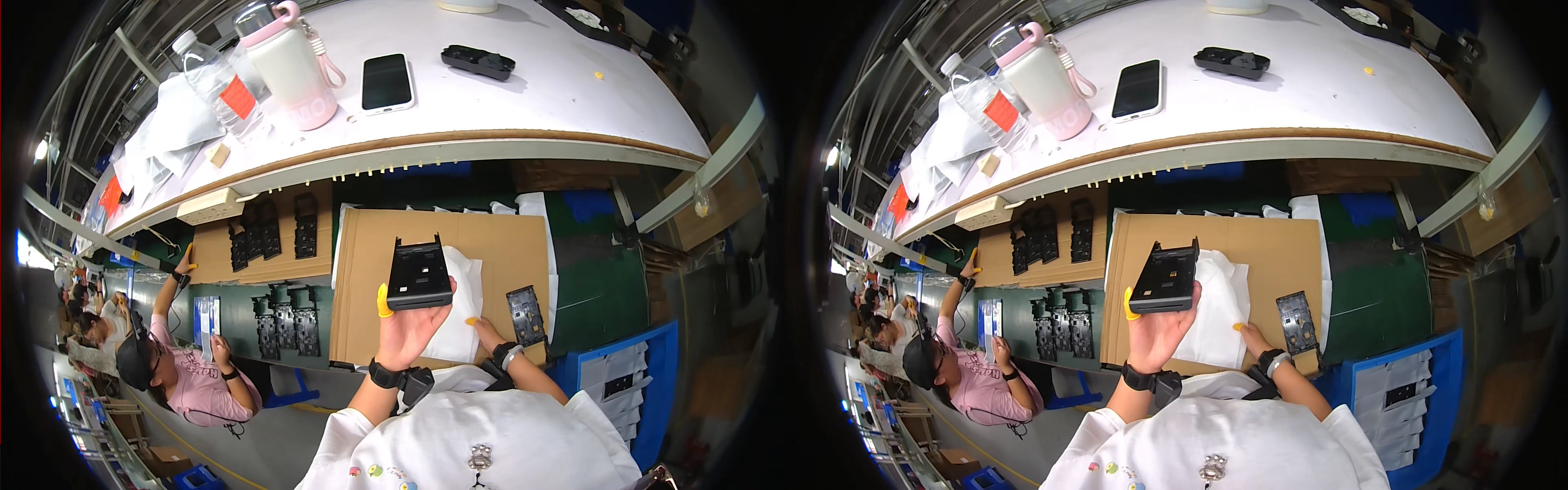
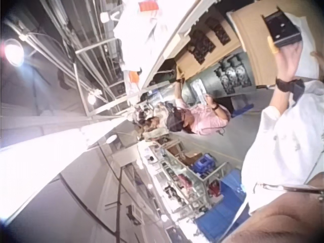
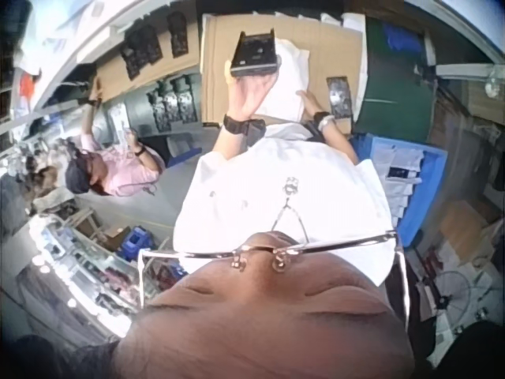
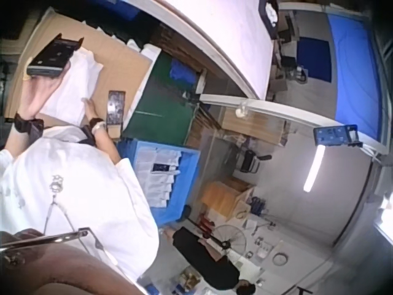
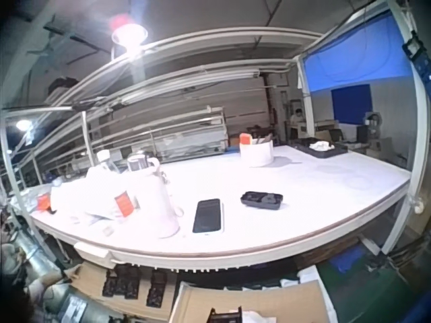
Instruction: The person is assembling plastic components and placing them into individual protective bags.
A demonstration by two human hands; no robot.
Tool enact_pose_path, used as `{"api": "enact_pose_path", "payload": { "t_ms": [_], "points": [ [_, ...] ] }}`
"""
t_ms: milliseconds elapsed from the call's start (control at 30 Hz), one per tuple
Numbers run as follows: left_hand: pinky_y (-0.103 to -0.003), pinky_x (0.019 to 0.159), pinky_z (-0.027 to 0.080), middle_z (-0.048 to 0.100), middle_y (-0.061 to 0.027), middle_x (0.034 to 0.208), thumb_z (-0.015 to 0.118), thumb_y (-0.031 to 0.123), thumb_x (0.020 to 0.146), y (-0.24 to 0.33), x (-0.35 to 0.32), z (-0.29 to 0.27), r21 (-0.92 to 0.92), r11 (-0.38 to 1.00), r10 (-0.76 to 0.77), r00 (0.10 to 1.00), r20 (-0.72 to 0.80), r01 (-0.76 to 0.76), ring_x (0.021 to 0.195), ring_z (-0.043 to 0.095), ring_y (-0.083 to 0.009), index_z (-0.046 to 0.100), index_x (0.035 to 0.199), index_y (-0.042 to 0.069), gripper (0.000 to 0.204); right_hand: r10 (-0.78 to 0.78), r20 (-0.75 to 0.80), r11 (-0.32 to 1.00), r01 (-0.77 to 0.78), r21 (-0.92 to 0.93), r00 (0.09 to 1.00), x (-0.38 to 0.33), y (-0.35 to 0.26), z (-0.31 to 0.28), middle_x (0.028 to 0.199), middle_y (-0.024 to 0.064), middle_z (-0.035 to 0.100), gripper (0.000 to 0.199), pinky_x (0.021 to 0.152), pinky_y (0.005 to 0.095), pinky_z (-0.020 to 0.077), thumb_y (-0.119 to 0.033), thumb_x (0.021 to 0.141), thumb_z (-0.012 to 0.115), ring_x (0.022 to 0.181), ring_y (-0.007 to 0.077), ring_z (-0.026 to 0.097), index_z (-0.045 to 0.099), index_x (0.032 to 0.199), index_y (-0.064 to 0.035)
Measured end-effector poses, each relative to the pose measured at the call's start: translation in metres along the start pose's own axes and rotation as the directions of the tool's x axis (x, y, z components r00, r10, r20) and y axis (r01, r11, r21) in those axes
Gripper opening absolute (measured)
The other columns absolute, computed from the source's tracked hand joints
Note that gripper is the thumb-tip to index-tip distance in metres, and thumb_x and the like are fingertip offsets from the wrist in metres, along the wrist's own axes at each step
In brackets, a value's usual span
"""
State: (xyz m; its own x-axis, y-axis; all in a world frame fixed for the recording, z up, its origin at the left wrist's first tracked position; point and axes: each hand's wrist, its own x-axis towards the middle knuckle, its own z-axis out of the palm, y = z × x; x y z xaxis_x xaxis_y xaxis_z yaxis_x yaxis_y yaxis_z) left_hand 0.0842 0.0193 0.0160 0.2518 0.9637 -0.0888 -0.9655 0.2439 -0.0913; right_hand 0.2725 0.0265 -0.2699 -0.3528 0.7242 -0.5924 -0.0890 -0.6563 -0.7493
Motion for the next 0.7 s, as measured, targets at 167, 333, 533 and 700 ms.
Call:
{"api": "enact_pose_path", "payload": {
  "t_ms": [167,333,533,700],
  "points": [
    [-0.039,0.087,0.041,0.047,-0.0115,0.114,0.051,0.022,0.083,0.061,-0.011,-0.051,0.697,0.709,0.149,0.944,-0.294,0.105,0.101,0.05,-0.0217,0.034,0.127,0.012,0.048,0.035,0.017,0.994,-0.036,0.098,0.999,-0.007,-0.008,0.005,0.094,0.0125,0.057,0.029,0.075,0.0303,0.0454,-0.014,0.081,0.042,0.085,0.0202,0.057,0.051,0.102,0.0052],
    [-0.023,0.07,0.043,0.052,-0.004,0.095,0.065,0.002,0.068,0.144,-0.058,-0.136,0.956,0.165,0.653,0.699,-0.291,0.244,0.08,0.051,-0.011,0.049,0.117,0.013,0.053,0.095,0.015,0.972,-0.095,0.213,0.995,-0.011,-0.014,0.003,0.102,0.0148,0.053,0.031,0.083,0.0352,0.0445,-0.012,0.081,0.044,0.094,0.0242,0.054,0.046,0.107,0.0043],
    [-0.024,0.067,0.045,0.06,-0.0062,0.087,0.066,0.0,0.065,0.209,-0.133,-0.214,0.93,-0.127,0.755,0.642,-0.136,0.346,0.074,0.056,-0.0111,0.053,0.11,0.005,0.047,0.127,0.014,0.968,-0.127,0.218,0.992,-0.004,-0.01,0.002,0.104,0.0144,0.052,0.031,0.083,0.0359,0.0449,-0.012,0.083,0.042,0.095,0.024,0.054,0.044,0.109,0.0044],
    [-0.026,0.068,0.046,0.061,-0.0098,0.089,0.071,0.008,0.064,0.224,-0.148,-0.235,0.893,-0.145,0.792,0.591,-0.153,0.425,0.076,0.058,-0.0156,0.054,0.107,0.001,0.046,0.137,0.011,0.967,-0.136,0.214,0.991,-0.01,-0.018,0.003,0.104,0.0142,0.052,0.03,0.082,0.0355,0.0458,-0.011,0.083,0.042,0.094,0.0239,0.054,0.045,0.108,0.0045]
  ]
}}
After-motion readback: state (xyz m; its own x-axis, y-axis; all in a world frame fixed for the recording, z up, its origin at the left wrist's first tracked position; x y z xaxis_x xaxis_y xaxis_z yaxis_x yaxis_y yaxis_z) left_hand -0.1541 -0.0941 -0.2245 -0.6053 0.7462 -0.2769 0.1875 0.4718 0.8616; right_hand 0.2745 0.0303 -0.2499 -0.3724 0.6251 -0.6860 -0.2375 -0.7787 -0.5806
